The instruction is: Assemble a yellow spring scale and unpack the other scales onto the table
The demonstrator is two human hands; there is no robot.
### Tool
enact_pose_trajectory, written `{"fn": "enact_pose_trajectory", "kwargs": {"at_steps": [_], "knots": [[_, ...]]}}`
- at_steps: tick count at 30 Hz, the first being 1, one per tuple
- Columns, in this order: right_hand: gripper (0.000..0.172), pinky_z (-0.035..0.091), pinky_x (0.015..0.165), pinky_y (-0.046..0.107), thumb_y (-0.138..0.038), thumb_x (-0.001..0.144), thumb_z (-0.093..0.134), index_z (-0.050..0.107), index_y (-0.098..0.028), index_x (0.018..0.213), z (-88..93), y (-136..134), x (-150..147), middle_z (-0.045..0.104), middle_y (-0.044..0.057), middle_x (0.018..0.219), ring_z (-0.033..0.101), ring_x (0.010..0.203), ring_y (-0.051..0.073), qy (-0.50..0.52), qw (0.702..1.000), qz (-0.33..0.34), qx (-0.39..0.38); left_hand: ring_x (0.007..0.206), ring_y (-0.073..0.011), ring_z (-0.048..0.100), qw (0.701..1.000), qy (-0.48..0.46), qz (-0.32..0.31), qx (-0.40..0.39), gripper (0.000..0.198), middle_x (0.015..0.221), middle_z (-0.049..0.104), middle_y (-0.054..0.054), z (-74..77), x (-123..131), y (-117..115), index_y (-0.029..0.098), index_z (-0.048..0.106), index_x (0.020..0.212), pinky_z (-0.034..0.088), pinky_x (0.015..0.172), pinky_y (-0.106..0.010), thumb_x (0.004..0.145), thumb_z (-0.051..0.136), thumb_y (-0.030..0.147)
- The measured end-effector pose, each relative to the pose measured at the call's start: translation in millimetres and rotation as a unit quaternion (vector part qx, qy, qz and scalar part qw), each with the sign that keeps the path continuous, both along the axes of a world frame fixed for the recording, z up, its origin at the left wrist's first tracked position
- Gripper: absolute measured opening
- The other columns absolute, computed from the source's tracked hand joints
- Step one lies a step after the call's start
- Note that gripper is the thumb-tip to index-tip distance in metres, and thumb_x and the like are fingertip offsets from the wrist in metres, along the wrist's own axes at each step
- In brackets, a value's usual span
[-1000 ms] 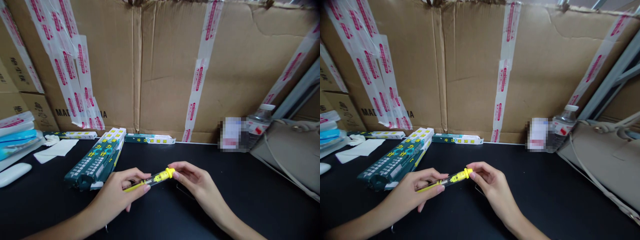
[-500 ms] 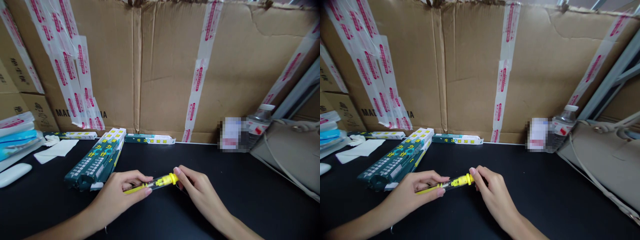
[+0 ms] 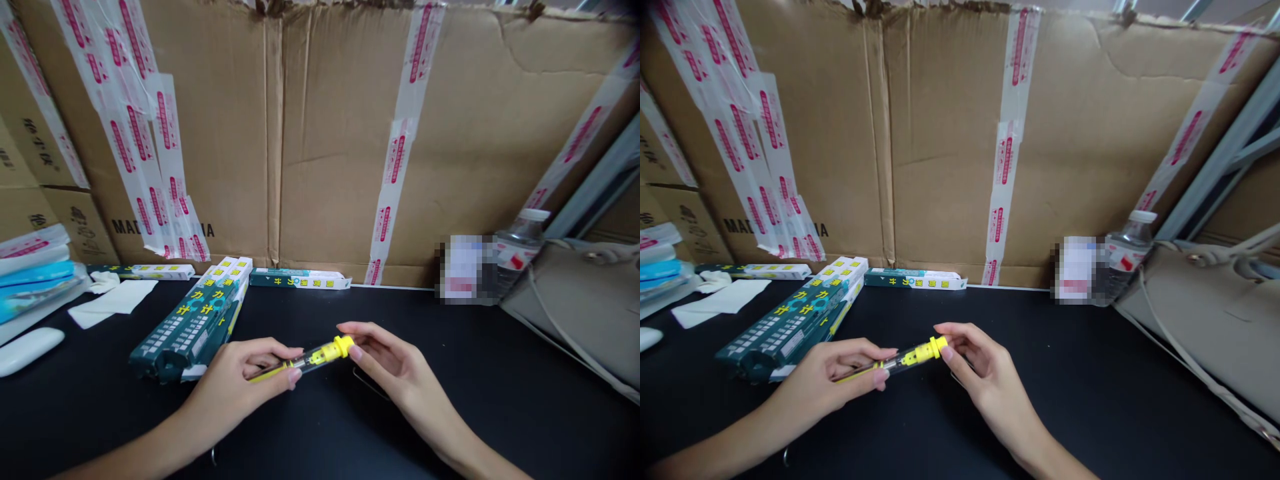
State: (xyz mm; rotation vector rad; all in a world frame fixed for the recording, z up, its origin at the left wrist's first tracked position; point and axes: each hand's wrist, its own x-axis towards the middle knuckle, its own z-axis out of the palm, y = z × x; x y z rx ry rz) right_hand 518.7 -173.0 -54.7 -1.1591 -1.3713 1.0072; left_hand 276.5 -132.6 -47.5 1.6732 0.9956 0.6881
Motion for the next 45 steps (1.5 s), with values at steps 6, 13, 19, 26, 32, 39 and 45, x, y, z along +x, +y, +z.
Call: {"fn": "enact_pose_trajectory", "kwargs": {"at_steps": [6,13,19,26,32,39,45], "knots": [[0.033,0.056,0.083,0.028,-0.047,0.079,0.078,0.076,-0.023,0.101,1.0,1.1,1.6,0.075,0.005,0.101,0.07,0.095,0.02,0.051,0.998,0.015,-0.039,0.084,-0.0224,0.074,1.0,-0.004,-0.001,0.005,0.034,0.088,0.079,-0.006,-1.5,0.0,0.1,0.018,0.075,0.108,0.056,0.08,-0.031,0.083,0.073,0.04],[0.035,0.056,0.088,0.03,-0.042,0.074,0.084,0.077,-0.022,0.102,0.1,-2.4,-2.6,0.078,0.006,0.1,0.072,0.094,0.021,0.093,0.994,0.023,-0.057,0.086,-0.0244,0.074,0.999,0.023,0.003,0.025,0.034,0.097,0.08,-0.007,1.1,-0.4,-3.8,0.019,0.076,0.104,0.056,0.074,-0.029,0.081,0.073,0.043],[0.048,0.057,0.09,0.032,-0.041,0.068,0.089,0.076,-0.021,0.109,-2.5,-1.4,-4.0,0.079,0.007,0.099,0.074,0.093,0.021,0.132,0.987,0.003,-0.092,0.089,-0.025,0.075,1.0,0.015,0.005,0.018,0.033,0.101,0.079,-0.006,3.2,1.4,-3.3,0.019,0.076,0.106,0.057,0.081,-0.032,0.081,0.073,0.04],[0.053,0.051,0.104,0.036,-0.042,0.067,0.09,0.077,-0.021,0.113,-6.8,-5.6,-8.1,0.078,0.009,0.111,0.07,0.11,0.026,0.194,0.97,-0.015,-0.144,0.089,-0.0249,0.074,0.999,0.023,0.004,0.028,0.034,0.1,0.079,-0.005,1.3,0.3,-3.7,0.02,0.075,0.108,0.057,0.081,-0.032,0.082,0.072,0.041],[0.047,0.05,0.104,0.031,-0.041,0.069,0.089,0.078,-0.023,0.112,-6.1,-8.2,-8.7,0.078,0.007,0.112,0.07,0.109,0.022,0.188,0.972,0.0,-0.143,0.089,-0.0246,0.074,0.999,0.024,0.005,0.026,0.034,0.099,0.079,-0.005,0.8,-0.3,-4.6,0.02,0.074,0.109,0.056,0.079,-0.031,0.082,0.072,0.041],[0.046,0.053,0.095,0.025,-0.036,0.072,0.089,0.076,-0.025,0.114,-13.9,-5.6,-8.7,0.079,0.005,0.104,0.072,0.1,0.018,0.198,0.973,0.004,-0.117,0.082,-0.0222,0.073,0.998,0.052,0.01,0.045,0.033,0.095,0.078,-0.004,2.5,0.6,-8.1,0.021,0.073,0.11,0.052,0.07,-0.027,0.085,0.069,0.042],[0.052,0.052,0.092,0.021,-0.034,0.068,0.091,0.075,-0.023,0.116,-7.0,-6.2,-10.2,0.079,0.003,0.1,0.071,0.098,0.015,0.241,0.96,0.0,-0.146,0.077,-0.0185,0.069,0.996,0.056,-0.018,0.066,0.036,0.094,0.073,-0.003,2.0,-1.3,-9.1,0.022,0.068,0.119,0.049,0.067,-0.025,0.09,0.064,0.043]]}}
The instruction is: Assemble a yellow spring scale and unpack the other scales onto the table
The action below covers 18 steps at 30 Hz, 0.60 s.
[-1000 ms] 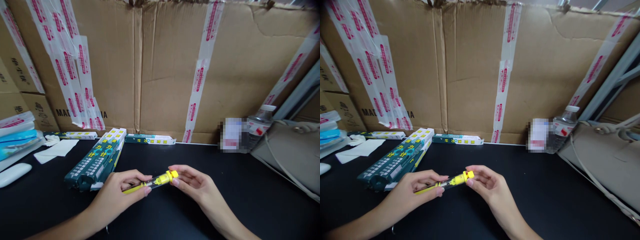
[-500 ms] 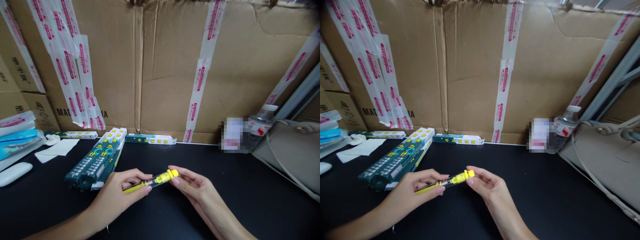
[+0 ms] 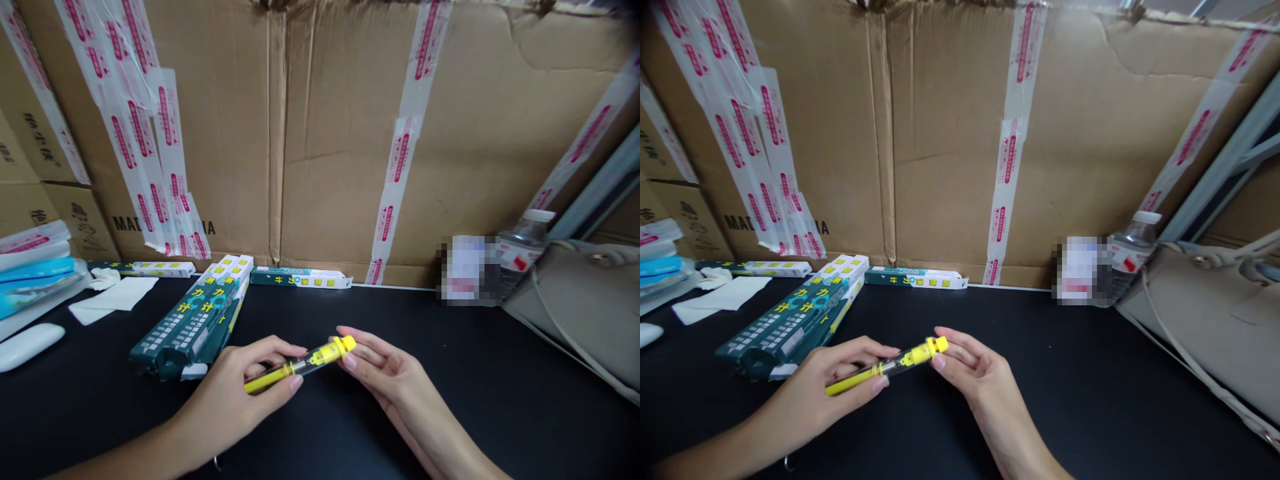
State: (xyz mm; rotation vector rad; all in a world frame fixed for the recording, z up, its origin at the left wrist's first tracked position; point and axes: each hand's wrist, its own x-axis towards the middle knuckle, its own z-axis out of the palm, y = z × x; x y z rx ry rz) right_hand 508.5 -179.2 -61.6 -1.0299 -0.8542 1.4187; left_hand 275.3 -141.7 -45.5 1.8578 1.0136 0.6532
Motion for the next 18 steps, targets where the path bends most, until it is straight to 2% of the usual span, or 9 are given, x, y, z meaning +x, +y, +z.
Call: {"fn": "enact_pose_trajectory", "kwargs": {"at_steps": [3,8,13,18], "knots": [[0.052,0.05,0.098,0.022,-0.033,0.068,0.092,0.075,-0.022,0.116,2.1,0.2,0.9,0.079,0.004,0.103,0.07,0.104,0.015,0.026,1.0,-0.006,-0.01,0.08,-0.0166,0.066,0.999,-0.02,-0.047,0.011,0.039,0.105,0.072,-0.005,3.2,-1.9,-2.4,0.022,0.062,0.13,0.049,0.071,-0.025,0.096,0.055,0.04],[0.051,0.05,0.099,0.022,-0.031,0.069,0.091,0.075,-0.021,0.116,0.4,2.3,2.4,0.079,0.004,0.104,0.07,0.105,0.015,0.041,0.999,0.001,-0.007,0.061,-0.01,0.052,0.996,-0.038,-0.075,0.004,0.042,0.103,0.072,-0.006,4.2,-3.3,-3.8,0.02,0.059,0.134,0.036,0.05,-0.02,0.098,0.053,0.04],[0.049,0.052,0.097,0.019,-0.029,0.07,0.091,0.076,-0.021,0.116,2.0,2.4,0.8,0.079,0.004,0.103,0.071,0.103,0.013,0.05,0.999,0.007,-0.007,0.05,-0.0061,0.045,0.992,-0.082,-0.073,-0.069,0.051,0.106,0.07,-0.01,1.6,-5.8,-3.7,0.019,0.059,0.136,0.034,0.043,-0.018,0.094,0.059,0.047],[0.045,0.052,0.097,0.017,-0.028,0.071,0.091,0.077,-0.021,0.113,2.6,1.7,-0.8,0.079,0.004,0.102,0.071,0.106,0.013,0.08,0.997,-0.005,0.001,0.047,-0.0047,0.042,0.982,-0.109,-0.09,-0.127,0.069,0.108,0.069,-0.012,6.7,-12.4,-4.3,0.019,0.053,0.144,0.029,0.04,-0.018,0.088,0.06,0.059]]}}
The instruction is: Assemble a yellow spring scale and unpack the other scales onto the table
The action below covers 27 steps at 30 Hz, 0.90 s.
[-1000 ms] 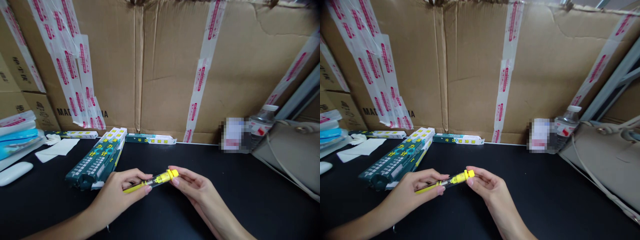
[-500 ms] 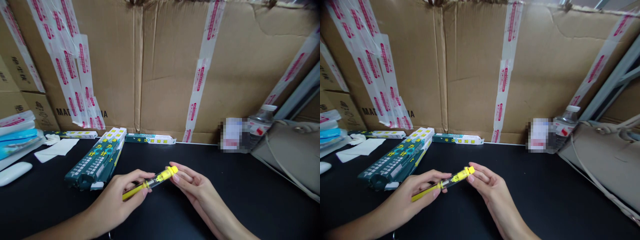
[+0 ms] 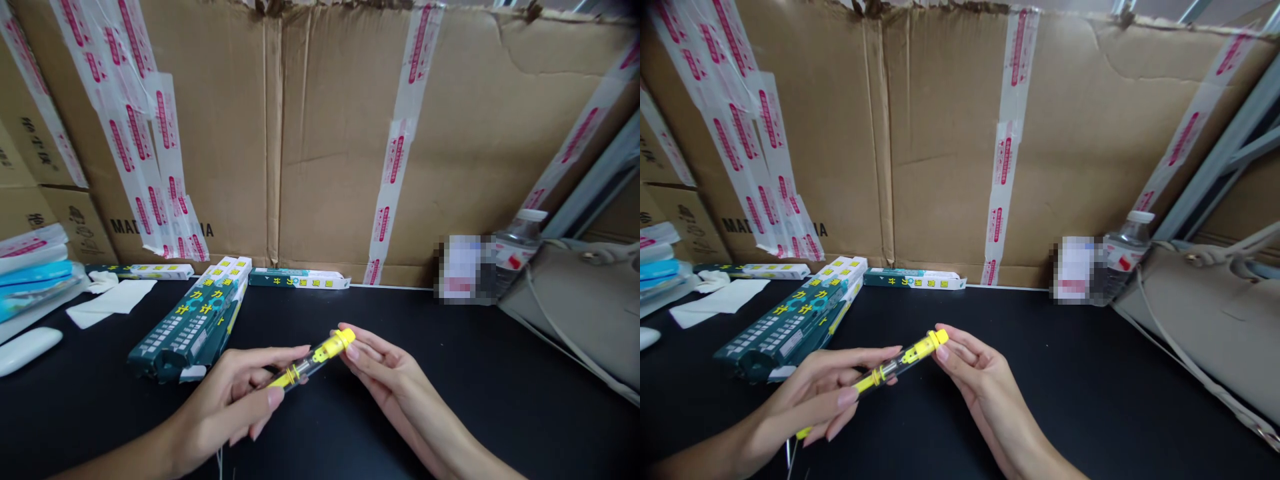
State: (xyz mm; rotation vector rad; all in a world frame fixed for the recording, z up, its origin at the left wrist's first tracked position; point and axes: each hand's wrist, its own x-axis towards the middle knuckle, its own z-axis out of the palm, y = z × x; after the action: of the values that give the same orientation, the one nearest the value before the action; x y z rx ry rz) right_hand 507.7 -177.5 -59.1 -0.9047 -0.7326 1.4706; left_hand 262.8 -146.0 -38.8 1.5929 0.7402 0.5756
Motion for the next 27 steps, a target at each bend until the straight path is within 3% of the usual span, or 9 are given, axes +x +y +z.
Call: {"fn": "enact_pose_trajectory", "kwargs": {"at_steps": [2,5,9,15,18,23,27], "knots": [[0.044,0.052,0.097,0.017,-0.027,0.07,0.092,0.078,-0.021,0.111,0.4,-0.7,-0.3,0.079,0.004,0.101,0.071,0.105,0.013,0.008,1.0,-0.002,-0.003,0.044,-0.0034,0.041,1.0,0.004,-0.002,0.01,0.072,0.108,0.068,-0.012,2.3,-2.1,-1.5,0.02,0.053,0.144,0.026,0.039,-0.018,0.087,0.056,0.065],[0.045,0.053,0.096,0.016,-0.025,0.068,0.092,0.078,-0.021,0.111,1.6,-1.7,-0.8,0.08,0.004,0.099,0.072,0.102,0.013,0.015,1.0,0.001,-0.004,0.042,-0.0029,0.04,0.995,0.039,0.018,0.091,0.064,0.107,0.068,-0.009,3.2,-3.7,-5.8,0.023,0.057,0.139,0.022,0.04,-0.019,0.091,0.048,0.064],[0.045,0.053,0.096,0.017,-0.024,0.07,0.092,0.077,-0.021,0.112,1.8,-1.7,-1.3,0.079,0.004,0.101,0.071,0.102,0.012,0.027,1.0,0.012,-0.001,0.049,-0.0079,0.041,0.97,0.074,0.043,0.227,0.059,0.102,0.068,-0.006,-2.3,-6.1,-12.0,0.025,0.058,0.137,0.037,0.048,-0.021,0.088,0.047,0.055],[0.047,0.051,0.099,0.019,-0.024,0.071,0.09,0.076,-0.02,0.116,1.4,-1.6,-0.2,0.079,0.005,0.106,0.07,0.105,0.013,0.031,0.999,0.02,-0.002,0.067,-0.0161,0.056,0.933,0.096,0.011,0.346,0.075,0.118,0.065,-0.005,-6.7,-10.6,-17.0,0.032,0.041,0.148,0.054,0.074,-0.031,0.08,0.058,0.055],[0.044,0.051,0.101,0.021,-0.025,0.071,0.091,0.077,-0.02,0.112,2.8,-1.6,1.5,0.079,0.006,0.106,0.07,0.107,0.015,0.024,1.0,0.017,0.006,0.093,-0.0231,0.062,0.93,0.086,-0.04,0.355,0.078,0.128,0.059,-0.008,-4.7,-7.0,-13.4,0.031,0.042,0.147,0.053,0.088,-0.033,0.078,0.066,0.057],[0.04,0.048,0.106,0.026,-0.026,0.074,0.088,0.077,-0.017,0.111,3.9,-0.1,1.9,0.078,0.008,0.106,0.07,0.108,0.018,0.023,0.999,0.026,0.013,0.075,-0.0128,0.061,0.93,0.096,-0.177,0.307,0.073,0.117,0.058,-0.006,-5.4,-0.4,-2.1,0.032,0.051,0.142,0.055,0.073,-0.022,0.076,0.076,0.054],[0.038,0.047,0.108,0.031,-0.027,0.075,0.087,0.078,-0.014,0.109,4.0,1.1,1.4,0.079,0.01,0.104,0.071,0.107,0.021,0.035,0.999,0.041,0.002,0.091,-0.0163,0.063,0.927,0.106,-0.204,0.295,0.077,0.119,0.06,-0.006,-7.1,-2.6,0.3,0.037,0.038,0.152,0.054,0.081,-0.023,0.084,0.074,0.047]]}}
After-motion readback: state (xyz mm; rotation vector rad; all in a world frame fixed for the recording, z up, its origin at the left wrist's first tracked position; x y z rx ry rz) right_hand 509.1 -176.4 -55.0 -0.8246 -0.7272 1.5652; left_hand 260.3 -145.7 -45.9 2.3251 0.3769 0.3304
